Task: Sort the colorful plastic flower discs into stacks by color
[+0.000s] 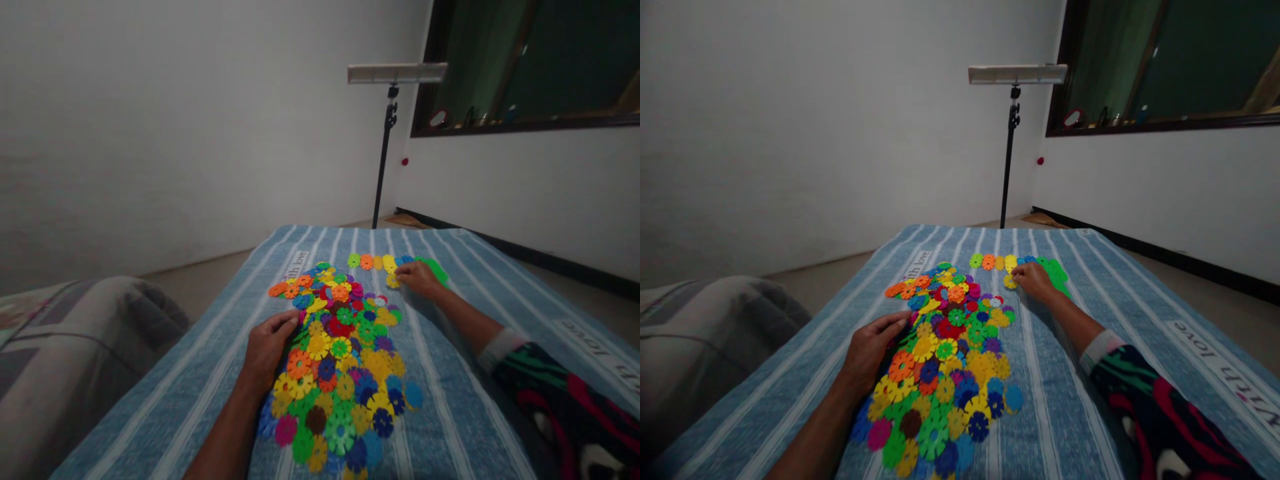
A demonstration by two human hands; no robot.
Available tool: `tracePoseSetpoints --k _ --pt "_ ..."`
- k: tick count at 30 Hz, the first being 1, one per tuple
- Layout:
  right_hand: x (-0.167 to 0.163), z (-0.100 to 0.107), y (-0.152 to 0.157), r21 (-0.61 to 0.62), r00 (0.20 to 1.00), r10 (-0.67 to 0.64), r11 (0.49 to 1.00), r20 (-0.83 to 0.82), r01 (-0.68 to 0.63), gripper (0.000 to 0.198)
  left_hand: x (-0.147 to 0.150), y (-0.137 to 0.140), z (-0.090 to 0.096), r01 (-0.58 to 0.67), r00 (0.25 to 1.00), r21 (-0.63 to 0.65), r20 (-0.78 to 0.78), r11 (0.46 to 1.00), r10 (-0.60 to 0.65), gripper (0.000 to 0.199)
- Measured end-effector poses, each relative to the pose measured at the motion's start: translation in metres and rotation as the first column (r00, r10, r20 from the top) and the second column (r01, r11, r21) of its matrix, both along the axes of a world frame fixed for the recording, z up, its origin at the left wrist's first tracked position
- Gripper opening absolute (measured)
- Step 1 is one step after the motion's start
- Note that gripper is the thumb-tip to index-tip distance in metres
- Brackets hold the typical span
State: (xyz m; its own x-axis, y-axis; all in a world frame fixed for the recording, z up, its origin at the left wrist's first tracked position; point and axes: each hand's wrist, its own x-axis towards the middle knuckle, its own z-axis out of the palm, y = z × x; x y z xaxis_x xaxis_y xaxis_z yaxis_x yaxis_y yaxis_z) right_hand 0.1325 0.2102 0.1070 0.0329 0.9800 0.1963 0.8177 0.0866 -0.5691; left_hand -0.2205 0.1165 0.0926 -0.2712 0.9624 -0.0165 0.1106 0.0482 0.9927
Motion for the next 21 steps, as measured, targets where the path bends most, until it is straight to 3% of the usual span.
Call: tracePoseSetpoints --k 4,8,21 --pt "-0.001 -0.003 0.035 0.054 0.971 -0.141 0.990 0.191 0.133 0.032 0.000 -0.001 0.000 0.003 1.000 0.011 -0.011 1.000 -0.003 0.039" --pt "-0.002 -0.006 0.050 0.015 0.913 -0.160 0.986 0.374 0.167 0.036 0.000 -0.001 0.000 0.004 1.000 0.005 -0.010 1.000 -0.004 0.041" --pt "-0.005 -0.009 0.057 -0.005 0.831 -0.146 0.984 0.537 0.176 0.033 -0.003 -0.001 -0.004 0.016 0.999 0.000 -0.034 1.000 -0.016 0.041"
